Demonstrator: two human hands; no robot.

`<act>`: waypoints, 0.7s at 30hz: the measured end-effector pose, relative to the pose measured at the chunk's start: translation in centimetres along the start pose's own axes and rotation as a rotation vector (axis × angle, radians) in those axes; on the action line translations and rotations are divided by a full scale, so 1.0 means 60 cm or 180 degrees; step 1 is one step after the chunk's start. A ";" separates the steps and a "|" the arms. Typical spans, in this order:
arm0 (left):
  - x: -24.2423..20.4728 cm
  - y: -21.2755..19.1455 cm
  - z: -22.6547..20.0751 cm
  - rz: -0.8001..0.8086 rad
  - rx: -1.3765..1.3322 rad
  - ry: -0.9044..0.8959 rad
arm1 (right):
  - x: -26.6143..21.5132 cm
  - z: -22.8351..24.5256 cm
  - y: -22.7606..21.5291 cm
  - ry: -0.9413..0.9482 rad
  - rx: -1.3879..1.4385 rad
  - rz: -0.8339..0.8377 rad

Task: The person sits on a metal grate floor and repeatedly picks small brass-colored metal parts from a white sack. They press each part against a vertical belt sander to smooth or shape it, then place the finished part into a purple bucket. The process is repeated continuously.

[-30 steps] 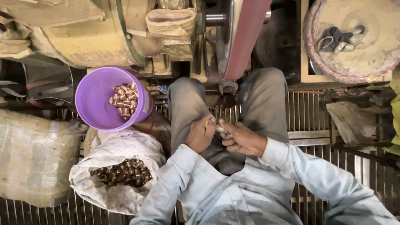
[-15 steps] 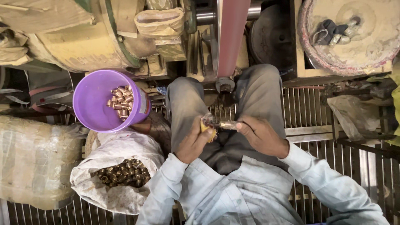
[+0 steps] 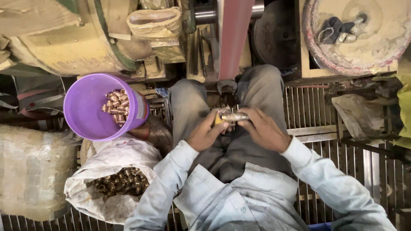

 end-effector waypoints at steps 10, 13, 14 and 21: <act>0.142 -0.037 0.066 -0.0238 -0.1149 -0.0156 | 0.100 -0.105 0.003 -0.0461 -0.0364 -0.0825; 0.158 -0.042 0.080 -0.0405 -0.1340 -0.0237 | 0.119 -0.120 0.006 -0.0444 -0.0317 -0.0824; 0.162 -0.043 0.086 -0.0487 -0.1413 -0.0291 | 0.124 -0.122 0.007 -0.0460 -0.0308 -0.0829; 0.175 -0.047 0.106 -0.0698 -0.1116 -0.0265 | 0.135 -0.134 0.014 -0.0121 -0.0265 -0.0572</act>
Point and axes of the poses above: each hand's wrist, its own x-axis towards the middle knuckle, its own y-axis out of the palm, z = x × y, the point moved 7 cm from there along x, towards the middle knuckle, and after that the axes turned 8 degrees about -x, right-handed, at the moved point
